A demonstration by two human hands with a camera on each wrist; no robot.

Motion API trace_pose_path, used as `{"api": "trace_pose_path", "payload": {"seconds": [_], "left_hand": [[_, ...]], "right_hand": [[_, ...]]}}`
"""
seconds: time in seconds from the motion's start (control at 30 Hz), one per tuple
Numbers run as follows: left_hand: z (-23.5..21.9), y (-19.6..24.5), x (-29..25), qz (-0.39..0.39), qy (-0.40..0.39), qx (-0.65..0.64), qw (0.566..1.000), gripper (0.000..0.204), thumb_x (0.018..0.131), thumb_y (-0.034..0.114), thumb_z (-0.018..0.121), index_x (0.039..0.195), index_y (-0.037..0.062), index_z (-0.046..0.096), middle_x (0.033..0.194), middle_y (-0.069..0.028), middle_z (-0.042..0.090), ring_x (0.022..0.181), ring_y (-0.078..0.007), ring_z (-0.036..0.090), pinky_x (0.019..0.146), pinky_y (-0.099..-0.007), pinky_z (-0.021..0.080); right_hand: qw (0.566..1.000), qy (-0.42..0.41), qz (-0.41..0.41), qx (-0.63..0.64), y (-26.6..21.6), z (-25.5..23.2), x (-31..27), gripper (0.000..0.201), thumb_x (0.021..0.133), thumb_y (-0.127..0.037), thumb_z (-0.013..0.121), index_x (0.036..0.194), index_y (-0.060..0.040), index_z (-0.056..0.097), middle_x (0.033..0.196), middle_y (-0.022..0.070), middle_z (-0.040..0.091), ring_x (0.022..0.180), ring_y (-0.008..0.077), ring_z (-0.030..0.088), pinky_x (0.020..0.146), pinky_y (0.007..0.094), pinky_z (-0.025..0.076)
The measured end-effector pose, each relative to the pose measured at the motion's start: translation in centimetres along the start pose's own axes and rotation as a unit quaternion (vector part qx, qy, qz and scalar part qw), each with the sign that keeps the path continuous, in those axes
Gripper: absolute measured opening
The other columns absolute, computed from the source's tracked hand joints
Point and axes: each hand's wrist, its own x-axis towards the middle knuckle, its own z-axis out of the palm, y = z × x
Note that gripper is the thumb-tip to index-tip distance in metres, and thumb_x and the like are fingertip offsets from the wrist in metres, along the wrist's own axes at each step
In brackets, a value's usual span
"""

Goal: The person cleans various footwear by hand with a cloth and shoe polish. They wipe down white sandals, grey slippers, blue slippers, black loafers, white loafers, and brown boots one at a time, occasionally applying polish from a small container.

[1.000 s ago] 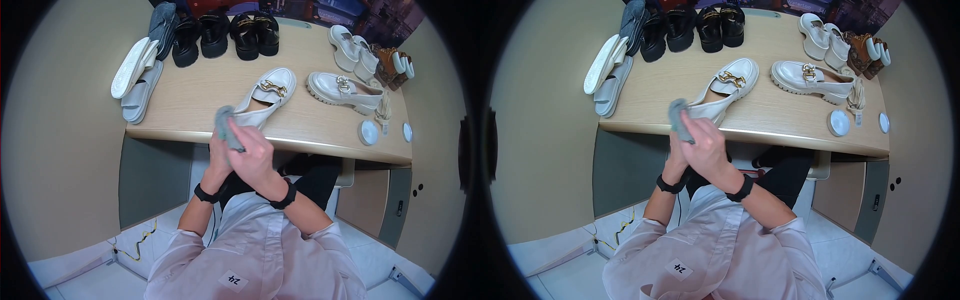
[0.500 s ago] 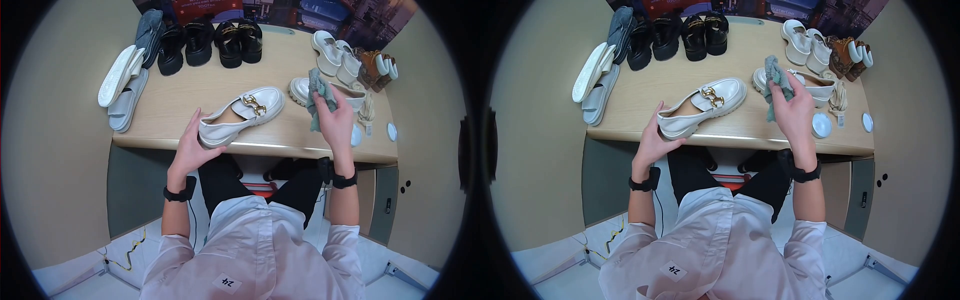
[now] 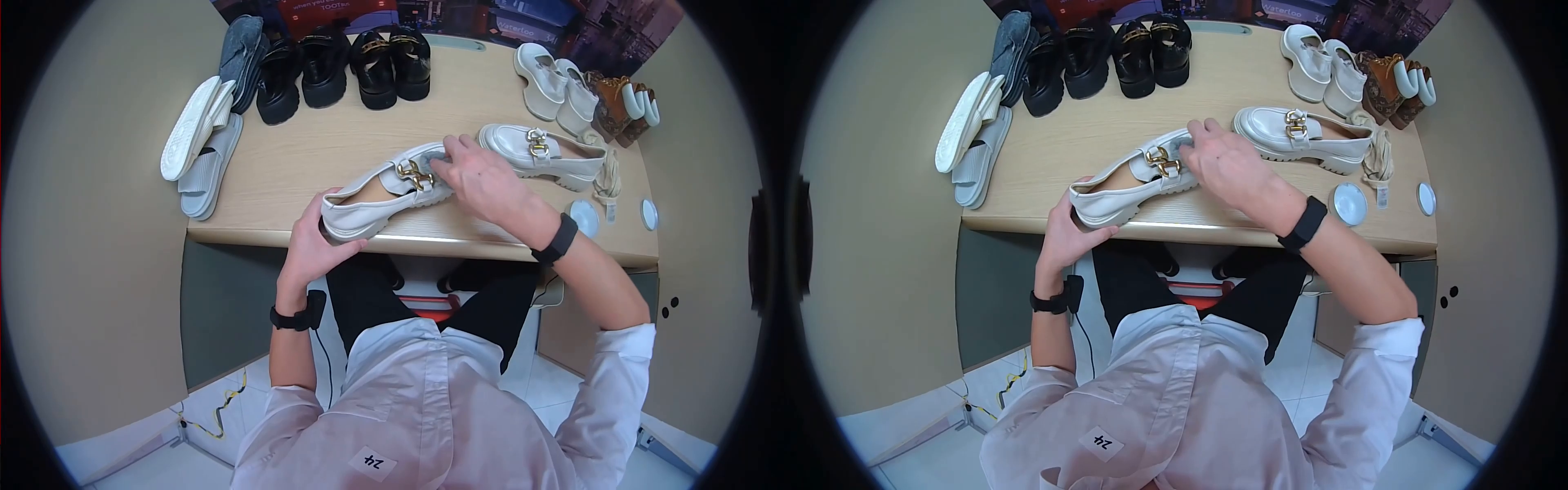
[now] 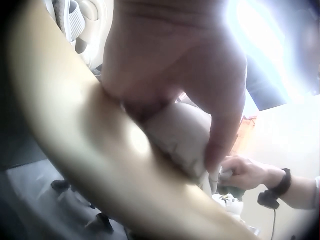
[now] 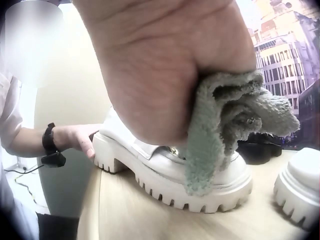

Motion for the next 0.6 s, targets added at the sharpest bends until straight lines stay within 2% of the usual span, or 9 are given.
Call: {"api": "trace_pose_path", "payload": {"seconds": [0.13, 0.23, 0.33, 0.37, 0.47, 0.5, 0.6], "left_hand": [[0.1, -0.5, 0.0, 0.005, 0.001, 0.010, 1.000, 0.087, 0.073, 0.017, 0.096, 0.149, -0.0010, 0.058, 0.135, -0.0174, 0.072, 0.127, -0.0262, 0.070, 0.112, -0.0388, 0.053], [-0.2, -0.8, 0.0, 0.012, 0.003, 0.041, 0.999, 0.091, 0.073, 0.016, 0.097, 0.153, -0.0017, 0.056, 0.137, -0.0168, 0.073, 0.129, -0.0241, 0.069, 0.115, -0.0379, 0.052], [0.0, -0.8, 0.0, 0.028, 0.013, 0.064, 0.997, 0.093, 0.072, 0.019, 0.098, 0.152, -0.0021, 0.056, 0.137, -0.0175, 0.072, 0.131, -0.0261, 0.068, 0.115, -0.0387, 0.051], [0.1, -0.8, 0.0, 0.038, 0.017, 0.075, 0.996, 0.093, 0.072, 0.021, 0.099, 0.152, -0.0023, 0.056, 0.136, -0.0177, 0.072, 0.131, -0.0270, 0.068, 0.115, -0.0391, 0.051], [0.6, -0.7, 0.2, 0.060, 0.038, 0.096, 0.993, 0.093, 0.071, 0.025, 0.101, 0.149, -0.0026, 0.058, 0.133, -0.0181, 0.073, 0.129, -0.0289, 0.069, 0.114, -0.0400, 0.052], [0.8, -0.7, 0.2, 0.064, 0.046, 0.102, 0.992, 0.093, 0.070, 0.027, 0.101, 0.148, -0.0026, 0.059, 0.133, -0.0182, 0.073, 0.129, -0.0294, 0.069, 0.113, -0.0403, 0.052], [1.4, -0.8, 0.2, 0.065, 0.067, 0.108, 0.990, 0.091, 0.070, 0.030, 0.102, 0.144, -0.0025, 0.061, 0.131, -0.0187, 0.073, 0.127, -0.0290, 0.070, 0.110, -0.0407, 0.053]], "right_hand": [[0.999, 0.002, 0.012, -0.040, 1.7, -0.9, -0.1, 0.013, 0.092, -0.008, 0.065, 0.096, 0.0000, 0.075, 0.109, 0.0207, 0.063, 0.105, 0.0375, 0.066, 0.087, 0.0463, 0.061], [0.993, 0.030, 0.081, -0.087, 4.0, -2.7, -0.8, 0.019, 0.089, -0.002, 0.067, 0.104, 0.0011, 0.078, 0.109, 0.0222, 0.065, 0.103, 0.0392, 0.068, 0.087, 0.0488, 0.060], [0.982, 0.113, 0.152, 0.025, 4.2, -4.6, -0.8, 0.034, 0.086, 0.004, 0.067, 0.117, 0.0000, 0.080, 0.110, 0.0229, 0.068, 0.102, 0.0414, 0.071, 0.090, 0.0496, 0.059], [0.976, 0.123, 0.168, 0.063, 3.4, -5.1, -0.5, 0.045, 0.086, 0.007, 0.064, 0.128, -0.0019, 0.079, 0.111, 0.0230, 0.071, 0.101, 0.0429, 0.072, 0.093, 0.0495, 0.058], [0.956, 0.136, 0.183, 0.186, 1.5, -4.1, 0.6, 0.043, 0.087, 0.004, 0.065, 0.128, -0.0013, 0.079, 0.115, 0.0239, 0.071, 0.102, 0.0436, 0.073, 0.094, 0.0490, 0.059], [0.953, 0.144, 0.186, 0.191, 1.2, -2.6, 1.2, 0.041, 0.087, 0.002, 0.067, 0.127, -0.0009, 0.078, 0.113, 0.0238, 0.073, 0.101, 0.0447, 0.073, 0.094, 0.0492, 0.059], [0.967, 0.052, 0.149, 0.200, -1.5, 0.3, 2.4, 0.037, 0.085, 0.000, 0.069, 0.120, 0.0006, 0.079, 0.106, 0.0242, 0.074, 0.101, 0.0446, 0.073, 0.092, 0.0491, 0.060]]}}
